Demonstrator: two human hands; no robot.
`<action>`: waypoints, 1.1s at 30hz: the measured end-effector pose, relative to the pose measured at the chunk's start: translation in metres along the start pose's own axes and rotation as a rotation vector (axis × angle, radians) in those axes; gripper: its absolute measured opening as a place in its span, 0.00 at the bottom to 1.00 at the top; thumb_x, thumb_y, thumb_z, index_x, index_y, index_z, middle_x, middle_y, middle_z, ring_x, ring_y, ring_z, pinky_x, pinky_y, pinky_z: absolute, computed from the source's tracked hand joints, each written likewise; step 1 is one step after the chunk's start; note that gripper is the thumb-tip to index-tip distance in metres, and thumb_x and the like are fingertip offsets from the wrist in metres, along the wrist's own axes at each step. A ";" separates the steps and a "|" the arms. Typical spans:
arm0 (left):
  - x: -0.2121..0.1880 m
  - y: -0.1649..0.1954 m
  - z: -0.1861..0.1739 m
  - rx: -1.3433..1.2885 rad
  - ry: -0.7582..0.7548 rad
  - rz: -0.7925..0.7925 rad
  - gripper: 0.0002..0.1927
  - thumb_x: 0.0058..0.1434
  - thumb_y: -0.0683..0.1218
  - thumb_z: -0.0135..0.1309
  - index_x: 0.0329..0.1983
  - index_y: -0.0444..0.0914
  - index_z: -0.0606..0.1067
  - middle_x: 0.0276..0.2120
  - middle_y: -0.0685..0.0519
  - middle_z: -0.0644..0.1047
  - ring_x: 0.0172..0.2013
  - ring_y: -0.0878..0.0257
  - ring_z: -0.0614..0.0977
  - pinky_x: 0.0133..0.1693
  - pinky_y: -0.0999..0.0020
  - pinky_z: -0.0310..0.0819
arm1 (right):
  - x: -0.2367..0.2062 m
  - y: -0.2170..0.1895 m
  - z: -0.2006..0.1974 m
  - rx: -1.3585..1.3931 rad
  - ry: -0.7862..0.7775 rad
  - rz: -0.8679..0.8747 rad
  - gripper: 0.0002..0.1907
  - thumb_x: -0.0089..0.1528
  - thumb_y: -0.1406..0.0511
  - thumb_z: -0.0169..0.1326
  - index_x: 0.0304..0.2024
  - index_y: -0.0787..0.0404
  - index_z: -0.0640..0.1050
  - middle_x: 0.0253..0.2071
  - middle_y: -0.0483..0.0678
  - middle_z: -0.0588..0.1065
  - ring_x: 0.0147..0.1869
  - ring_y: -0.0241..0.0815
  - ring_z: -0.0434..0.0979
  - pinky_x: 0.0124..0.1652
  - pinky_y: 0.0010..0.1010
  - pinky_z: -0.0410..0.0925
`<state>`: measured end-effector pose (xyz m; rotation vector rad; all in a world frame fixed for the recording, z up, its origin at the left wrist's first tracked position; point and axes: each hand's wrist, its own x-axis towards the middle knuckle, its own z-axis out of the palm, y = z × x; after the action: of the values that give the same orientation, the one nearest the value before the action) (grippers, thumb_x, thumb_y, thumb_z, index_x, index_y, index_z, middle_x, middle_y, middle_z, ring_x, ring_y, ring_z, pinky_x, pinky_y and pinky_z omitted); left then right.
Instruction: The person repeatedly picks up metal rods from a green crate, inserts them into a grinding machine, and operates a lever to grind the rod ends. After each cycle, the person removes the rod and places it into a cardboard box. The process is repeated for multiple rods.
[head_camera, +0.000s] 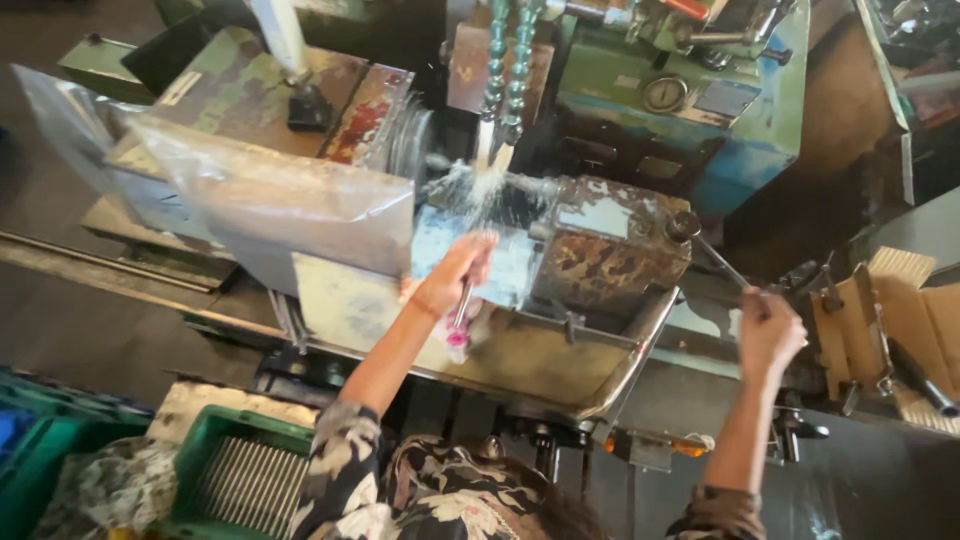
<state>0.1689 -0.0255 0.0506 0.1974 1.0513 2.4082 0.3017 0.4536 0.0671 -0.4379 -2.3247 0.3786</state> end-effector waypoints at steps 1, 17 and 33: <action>0.030 0.000 0.004 0.059 0.061 0.060 0.09 0.66 0.47 0.56 0.32 0.45 0.69 0.18 0.63 0.62 0.16 0.72 0.62 0.20 0.72 0.56 | 0.018 0.023 0.001 0.020 0.074 -0.022 0.17 0.70 0.54 0.55 0.40 0.59 0.85 0.37 0.55 0.80 0.42 0.57 0.81 0.45 0.47 0.73; 0.216 0.012 -0.014 0.002 0.860 0.233 0.13 0.59 0.46 0.57 0.43 0.44 0.67 0.24 0.57 0.69 0.19 0.66 0.70 0.19 0.65 0.62 | 0.064 0.119 0.058 -0.381 -0.400 0.251 0.37 0.78 0.46 0.34 0.39 0.65 0.83 0.41 0.69 0.79 0.48 0.77 0.77 0.51 0.62 0.69; 0.231 0.003 -0.026 -0.085 0.872 0.221 0.19 0.61 0.45 0.50 0.54 0.45 0.64 0.32 0.52 0.71 0.24 0.62 0.70 0.21 0.64 0.61 | 0.059 0.127 0.066 -0.439 -0.378 0.353 0.39 0.78 0.43 0.34 0.41 0.64 0.84 0.41 0.70 0.79 0.49 0.76 0.78 0.51 0.60 0.69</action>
<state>-0.0401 0.0713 0.0192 -0.8851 1.3090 2.7813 0.2399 0.5828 0.0077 -1.0794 -2.7029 0.1139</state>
